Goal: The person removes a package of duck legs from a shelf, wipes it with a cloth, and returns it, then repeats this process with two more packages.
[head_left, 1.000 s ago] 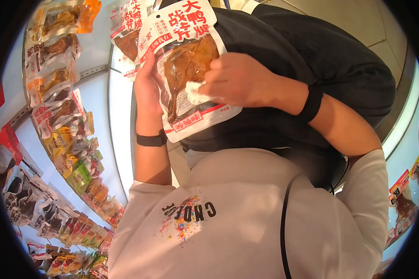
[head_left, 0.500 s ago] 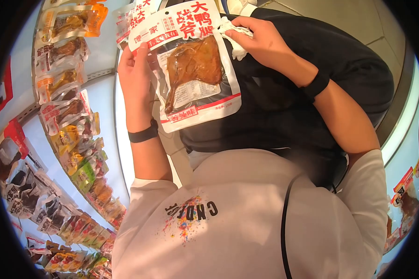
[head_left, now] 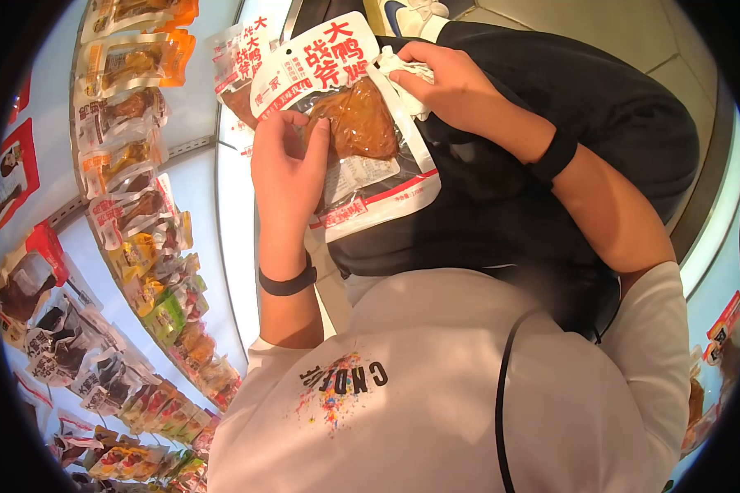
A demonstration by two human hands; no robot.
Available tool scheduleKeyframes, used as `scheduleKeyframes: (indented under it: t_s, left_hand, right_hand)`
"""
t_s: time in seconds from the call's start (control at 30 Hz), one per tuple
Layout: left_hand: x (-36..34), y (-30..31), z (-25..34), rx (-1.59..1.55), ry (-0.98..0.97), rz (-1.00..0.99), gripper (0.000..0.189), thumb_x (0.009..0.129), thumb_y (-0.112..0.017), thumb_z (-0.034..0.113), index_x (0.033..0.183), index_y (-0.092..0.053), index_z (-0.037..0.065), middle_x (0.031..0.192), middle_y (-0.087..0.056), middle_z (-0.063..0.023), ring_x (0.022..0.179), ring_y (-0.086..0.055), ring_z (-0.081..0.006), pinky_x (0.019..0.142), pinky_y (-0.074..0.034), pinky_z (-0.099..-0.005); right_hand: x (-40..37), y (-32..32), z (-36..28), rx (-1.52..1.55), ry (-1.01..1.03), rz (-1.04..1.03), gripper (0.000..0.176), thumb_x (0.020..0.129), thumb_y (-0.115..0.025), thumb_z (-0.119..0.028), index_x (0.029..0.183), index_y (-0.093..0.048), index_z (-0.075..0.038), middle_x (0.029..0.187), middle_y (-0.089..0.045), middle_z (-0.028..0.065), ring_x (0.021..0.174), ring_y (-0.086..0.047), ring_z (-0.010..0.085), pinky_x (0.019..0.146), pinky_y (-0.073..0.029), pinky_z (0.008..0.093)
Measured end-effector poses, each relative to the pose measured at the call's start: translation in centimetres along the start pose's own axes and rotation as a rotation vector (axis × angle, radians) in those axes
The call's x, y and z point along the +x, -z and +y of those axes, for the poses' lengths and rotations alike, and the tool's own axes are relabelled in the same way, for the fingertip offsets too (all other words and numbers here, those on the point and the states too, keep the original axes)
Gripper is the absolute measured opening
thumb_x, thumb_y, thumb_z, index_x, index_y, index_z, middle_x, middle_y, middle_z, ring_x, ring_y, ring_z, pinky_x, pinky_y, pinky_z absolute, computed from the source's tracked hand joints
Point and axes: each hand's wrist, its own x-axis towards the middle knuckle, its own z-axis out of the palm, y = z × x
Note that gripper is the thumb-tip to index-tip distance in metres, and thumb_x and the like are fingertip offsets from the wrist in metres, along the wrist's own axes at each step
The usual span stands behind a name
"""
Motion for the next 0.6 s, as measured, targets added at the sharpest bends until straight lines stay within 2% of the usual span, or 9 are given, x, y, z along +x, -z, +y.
scheduleKeyframes:
  t_s: [0.07,0.13,0.27,0.37,0.4,0.47,0.5,0.57,0.6]
  left_hand:
    - [-0.4,-0.2,0.5,0.046,-0.102,-0.021,0.033,0.079,-0.078,0.021,0.099,-0.057,0.003,0.090,-0.058,-0.0088,0.082,-0.060,-0.0216,0.073,-0.049,-0.0333]
    - [-0.9,-0.1,1.7,0.142,-0.182,-0.049,0.047,0.075,-0.081,0.026,0.107,-0.055,0.003,0.100,-0.058,-0.0129,0.091,-0.062,-0.0293,0.078,-0.051,-0.0383]
    - [-1.5,0.0,2.5,0.215,-0.179,-0.075,0.054,0.077,-0.080,0.029,0.115,-0.053,0.002,0.103,-0.056,-0.0154,0.092,-0.061,-0.0287,0.079,-0.051,-0.0378]
    - [-1.8,0.2,2.1,-0.031,-0.088,-0.095,0.049,0.085,-0.073,0.033,0.117,-0.053,0.001,0.108,-0.057,-0.0150,0.092,-0.061,-0.0271,0.079,-0.050,-0.0372]
    - [-1.8,0.6,2.1,-0.099,-0.092,-0.122,0.048,0.090,-0.064,0.036,0.120,-0.052,0.002,0.111,-0.057,-0.0139,0.092,-0.059,-0.0232,0.078,-0.050,-0.0356]
    - [-1.7,1.7,2.5,-0.231,-0.098,-0.174,0.049,0.101,-0.046,0.044,0.127,-0.049,0.003,0.117,-0.055,-0.0117,0.093,-0.056,-0.0155,0.077,-0.050,-0.0323]
    - [-1.7,1.6,3.0,-0.490,-0.045,-0.199,0.060,0.100,-0.038,0.053,0.136,-0.045,0.005,0.125,-0.054,-0.0160,0.106,-0.057,-0.0234,0.089,-0.051,-0.0368]
    - [-2.2,1.6,3.9,-1.003,0.086,-0.302,0.060,0.100,-0.039,0.053,0.137,-0.045,0.006,0.126,-0.054,-0.0159,0.107,-0.056,-0.0242,0.089,-0.050,-0.0376]
    - [-2.6,1.2,4.2,-1.243,0.152,-0.372,0.060,0.100,-0.039,0.053,0.137,-0.045,0.006,0.127,-0.053,-0.0158,0.108,-0.056,-0.0245,0.089,-0.050,-0.0379]
  right_hand:
    - [-0.2,0.3,-0.6,-0.007,-0.020,-0.065,0.028,0.090,-0.061,-0.025,0.106,-0.062,-0.002,0.083,-0.066,0.0137,0.070,-0.060,0.0214,0.067,-0.047,0.0322]
    - [-0.1,0.6,-1.0,-0.033,-0.051,-0.153,0.027,0.090,-0.062,-0.023,0.106,-0.062,-0.002,0.084,-0.065,0.0126,0.071,-0.059,0.0191,0.068,-0.047,0.0313]
    - [-0.1,0.6,-1.2,0.137,0.047,-0.210,0.037,0.089,-0.063,-0.029,0.112,-0.062,0.001,0.091,-0.067,0.0151,0.075,-0.063,0.0218,0.069,-0.049,0.0336]
    - [-0.9,0.9,-3.7,0.314,0.060,-0.238,0.035,0.089,-0.066,-0.027,0.110,-0.062,0.001,0.090,-0.065,0.0094,0.074,-0.059,0.0155,0.070,-0.048,0.0294]
    - [-1.2,0.7,-4.6,0.399,0.185,-0.219,0.031,0.089,-0.068,-0.023,0.108,-0.062,0.001,0.090,-0.064,0.0065,0.076,-0.057,0.0128,0.070,-0.047,0.0272]
    - [-2.2,1.2,-7.4,0.416,0.262,-0.211,0.028,0.088,-0.068,-0.019,0.107,-0.062,0.000,0.095,-0.065,0.0099,0.083,-0.059,0.0183,0.074,-0.047,0.0289]
    - [-2.5,1.9,-9.1,0.414,0.286,-0.254,0.027,0.087,-0.068,-0.018,0.107,-0.062,-0.001,0.096,-0.065,0.0112,0.086,-0.060,0.0214,0.076,-0.047,0.0303]
    - [-2.9,0.8,-10.0,0.298,0.559,-0.093,0.026,0.083,-0.069,-0.014,0.105,-0.063,-0.003,0.097,-0.064,0.0127,0.091,-0.059,0.0273,0.079,-0.047,0.0339]
    - [-2.8,-0.1,-9.8,0.212,0.758,0.003,0.029,0.077,-0.071,-0.013,0.104,-0.063,-0.006,0.093,-0.063,0.0098,0.091,-0.058,0.0278,0.081,-0.046,0.0366]
